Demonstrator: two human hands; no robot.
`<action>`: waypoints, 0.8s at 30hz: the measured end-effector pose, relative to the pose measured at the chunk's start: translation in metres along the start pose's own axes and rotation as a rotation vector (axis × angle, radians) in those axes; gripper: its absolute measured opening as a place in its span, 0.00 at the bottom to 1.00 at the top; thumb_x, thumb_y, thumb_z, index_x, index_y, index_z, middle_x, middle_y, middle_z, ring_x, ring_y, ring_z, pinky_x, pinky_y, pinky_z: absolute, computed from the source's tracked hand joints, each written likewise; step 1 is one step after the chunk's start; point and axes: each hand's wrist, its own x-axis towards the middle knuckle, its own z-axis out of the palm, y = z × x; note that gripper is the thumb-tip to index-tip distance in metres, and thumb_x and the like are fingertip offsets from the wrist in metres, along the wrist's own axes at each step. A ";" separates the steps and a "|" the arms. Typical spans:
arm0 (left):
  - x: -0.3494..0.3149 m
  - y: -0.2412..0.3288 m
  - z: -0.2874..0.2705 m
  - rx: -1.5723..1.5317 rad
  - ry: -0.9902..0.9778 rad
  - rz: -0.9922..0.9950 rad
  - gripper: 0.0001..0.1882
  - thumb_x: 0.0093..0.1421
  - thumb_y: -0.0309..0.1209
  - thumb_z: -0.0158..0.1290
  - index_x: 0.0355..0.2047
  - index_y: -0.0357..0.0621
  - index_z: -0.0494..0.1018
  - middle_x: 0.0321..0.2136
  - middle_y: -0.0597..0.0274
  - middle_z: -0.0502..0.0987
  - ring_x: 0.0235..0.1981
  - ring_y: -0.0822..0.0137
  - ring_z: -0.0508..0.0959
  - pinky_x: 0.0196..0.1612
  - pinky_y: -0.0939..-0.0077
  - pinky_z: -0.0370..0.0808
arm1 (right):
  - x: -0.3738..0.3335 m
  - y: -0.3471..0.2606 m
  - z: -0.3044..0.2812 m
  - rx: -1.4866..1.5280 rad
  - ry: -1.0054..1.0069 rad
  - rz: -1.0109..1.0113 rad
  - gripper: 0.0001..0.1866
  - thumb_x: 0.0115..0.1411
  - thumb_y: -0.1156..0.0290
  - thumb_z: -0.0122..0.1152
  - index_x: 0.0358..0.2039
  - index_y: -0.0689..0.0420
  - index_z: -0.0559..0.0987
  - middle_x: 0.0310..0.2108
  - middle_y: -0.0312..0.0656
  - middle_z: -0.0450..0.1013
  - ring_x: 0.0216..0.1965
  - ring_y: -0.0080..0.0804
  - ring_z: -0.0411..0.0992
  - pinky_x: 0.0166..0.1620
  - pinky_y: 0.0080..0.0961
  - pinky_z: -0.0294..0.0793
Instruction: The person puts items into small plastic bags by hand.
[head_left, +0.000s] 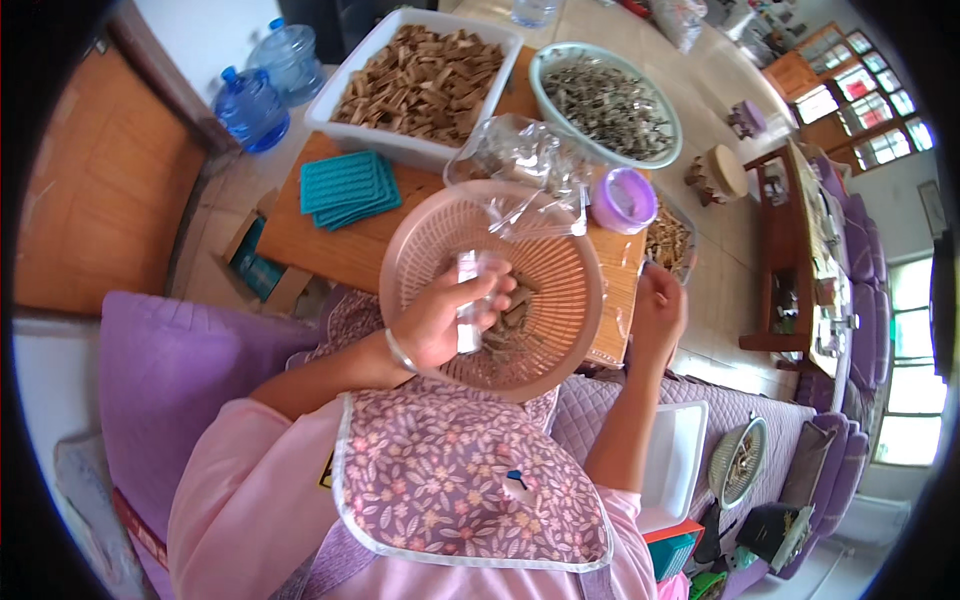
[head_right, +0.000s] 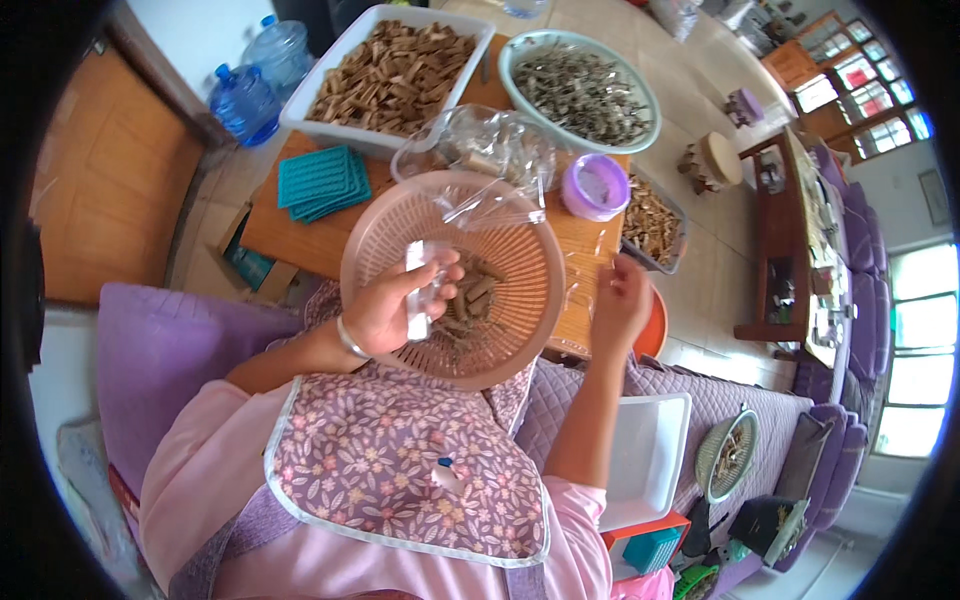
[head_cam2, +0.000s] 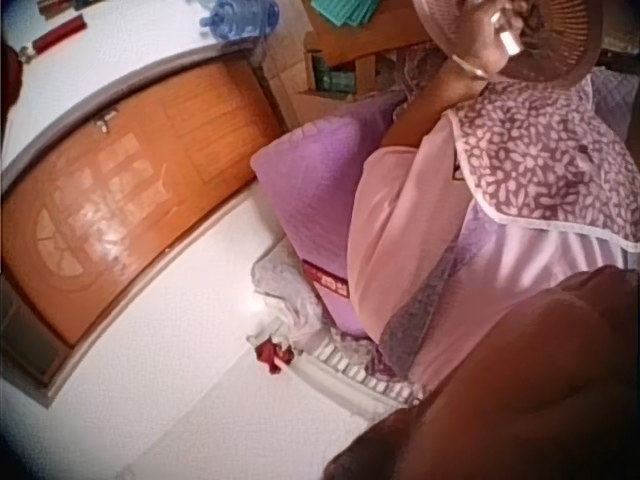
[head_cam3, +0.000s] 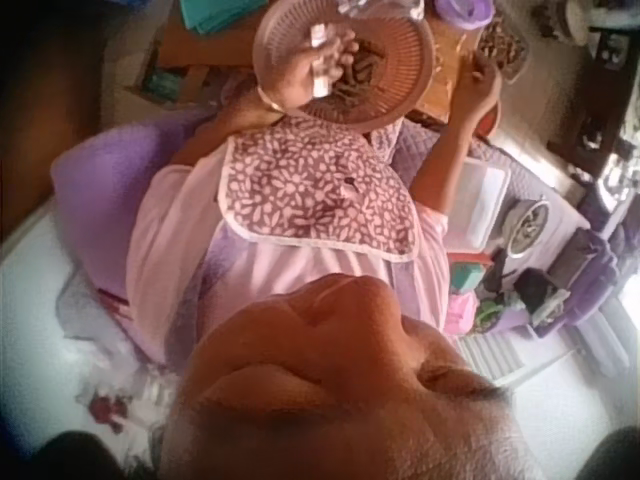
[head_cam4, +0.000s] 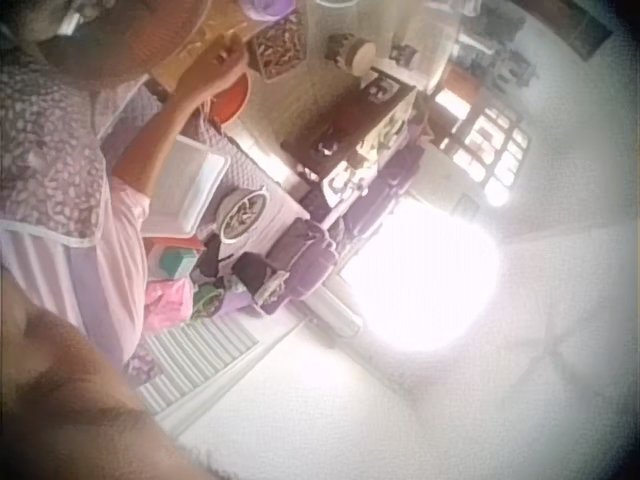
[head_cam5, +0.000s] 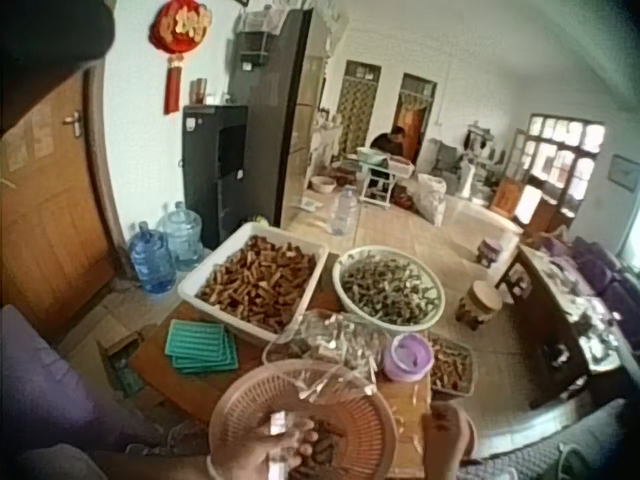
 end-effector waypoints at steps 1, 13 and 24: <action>0.001 -0.001 0.004 0.033 0.054 -0.006 0.16 0.65 0.32 0.53 0.51 0.41 0.68 0.44 0.61 0.73 0.42 0.70 0.74 0.38 0.79 0.73 | -0.023 -0.031 0.007 0.050 -0.081 -0.017 0.13 0.51 0.77 0.68 0.38 0.60 0.79 0.33 0.41 0.73 0.33 0.30 0.73 0.35 0.26 0.73; -0.009 -0.005 0.013 0.097 -0.065 0.121 0.13 0.67 0.29 0.47 0.50 0.38 0.70 0.53 0.55 0.72 0.57 0.62 0.71 0.60 0.67 0.68 | -0.091 -0.082 0.058 0.691 -0.576 0.170 0.06 0.60 0.76 0.63 0.36 0.61 0.76 0.32 0.35 0.75 0.33 0.20 0.71 0.33 0.18 0.71; -0.018 0.008 0.003 0.771 0.143 0.448 0.11 0.67 0.24 0.44 0.47 0.37 0.72 0.38 0.62 0.75 0.35 0.76 0.74 0.40 0.81 0.73 | -0.085 -0.086 0.060 0.863 -0.244 0.373 0.10 0.61 0.79 0.61 0.39 0.58 0.70 0.32 0.39 0.76 0.27 0.18 0.72 0.26 0.11 0.65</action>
